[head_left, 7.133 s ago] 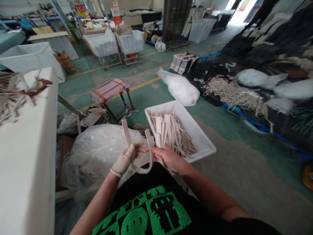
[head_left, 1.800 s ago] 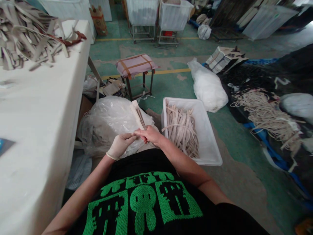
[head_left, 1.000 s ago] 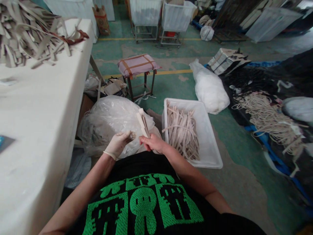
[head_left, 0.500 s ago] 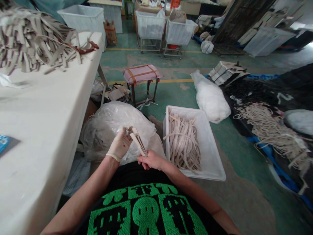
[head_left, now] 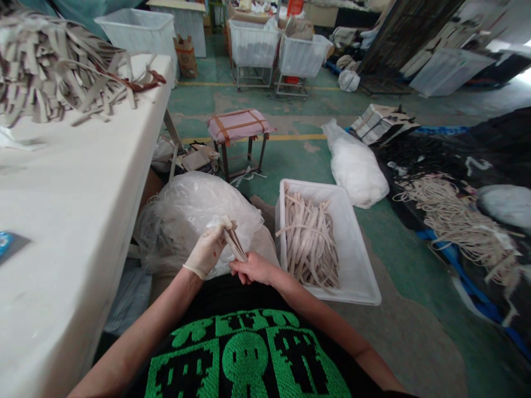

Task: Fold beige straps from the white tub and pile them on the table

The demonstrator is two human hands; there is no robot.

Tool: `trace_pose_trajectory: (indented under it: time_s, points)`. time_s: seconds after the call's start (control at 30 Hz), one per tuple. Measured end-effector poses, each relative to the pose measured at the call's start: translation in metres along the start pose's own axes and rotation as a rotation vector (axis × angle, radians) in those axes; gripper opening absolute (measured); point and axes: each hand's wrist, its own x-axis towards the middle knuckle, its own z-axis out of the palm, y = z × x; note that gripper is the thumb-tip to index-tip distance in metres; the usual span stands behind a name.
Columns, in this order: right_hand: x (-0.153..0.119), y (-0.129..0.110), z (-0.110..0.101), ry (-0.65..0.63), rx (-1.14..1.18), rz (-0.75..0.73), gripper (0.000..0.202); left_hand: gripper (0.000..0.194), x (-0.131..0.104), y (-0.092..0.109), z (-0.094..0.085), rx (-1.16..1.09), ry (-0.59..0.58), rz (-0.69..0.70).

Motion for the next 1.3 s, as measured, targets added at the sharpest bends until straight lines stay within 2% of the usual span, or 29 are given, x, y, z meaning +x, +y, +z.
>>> trace_pose_trajectory:
  time_s: [0.1,0.3,0.47,0.57,0.7,0.83,0.93,1.0,1.07,1.13,1.23,1.3]
  points:
    - [0.002,0.002,-0.002,-0.005,0.035,-0.033,0.025,0.040,-0.002,-0.004,-0.003,0.033,-0.005,-0.043]
    - [-0.017,0.000,-0.006,0.019,0.009,-0.192,0.030,0.037,0.003,-0.006,-0.012,-0.034,0.112,-0.005]
    - [-0.038,0.005,-0.008,0.152,-0.075,-0.206,0.036,0.038,0.004,-0.004,-0.015,-0.047,0.191,-0.001]
    - [-0.040,0.005,-0.009,0.213,-0.048,-0.198,0.039,0.043,0.001,-0.009,-0.009,-0.024,0.150,-0.040]
    - [-0.033,-0.010,-0.010,0.223,0.028,-0.234,0.041,0.042,-0.005,-0.022,0.002,0.017,0.019,-0.192]
    - [-0.032,-0.022,-0.007,0.229,0.030,-0.242,0.039,0.037,-0.008,-0.029,0.005,0.000,-0.012,-0.294]
    - [-0.032,-0.020,-0.003,0.326,-0.081,-0.193,0.033,0.032,-0.010,-0.031,0.005,-0.021,-0.003,-0.293]
    - [-0.033,-0.014,-0.003,0.397,-0.150,-0.182,0.031,0.028,-0.011,-0.032,0.005,-0.044,0.045,-0.291]
    - [-0.036,-0.007,-0.006,0.443,-0.186,-0.169,0.039,0.022,-0.011,-0.033,0.006,-0.071,0.109,-0.287]
    - [-0.043,0.001,-0.012,0.401,-0.195,-0.169,0.046,0.018,-0.010,-0.031,0.004,-0.088,0.161,-0.262]
    - [-0.060,0.012,-0.019,0.254,-0.173,-0.163,0.047,0.018,-0.007,-0.024,0.001,-0.068,0.218,-0.189]
    - [-0.069,0.016,-0.020,0.262,-0.167,-0.130,0.048,0.023,-0.009,-0.023,0.003,-0.033,0.224,-0.137]
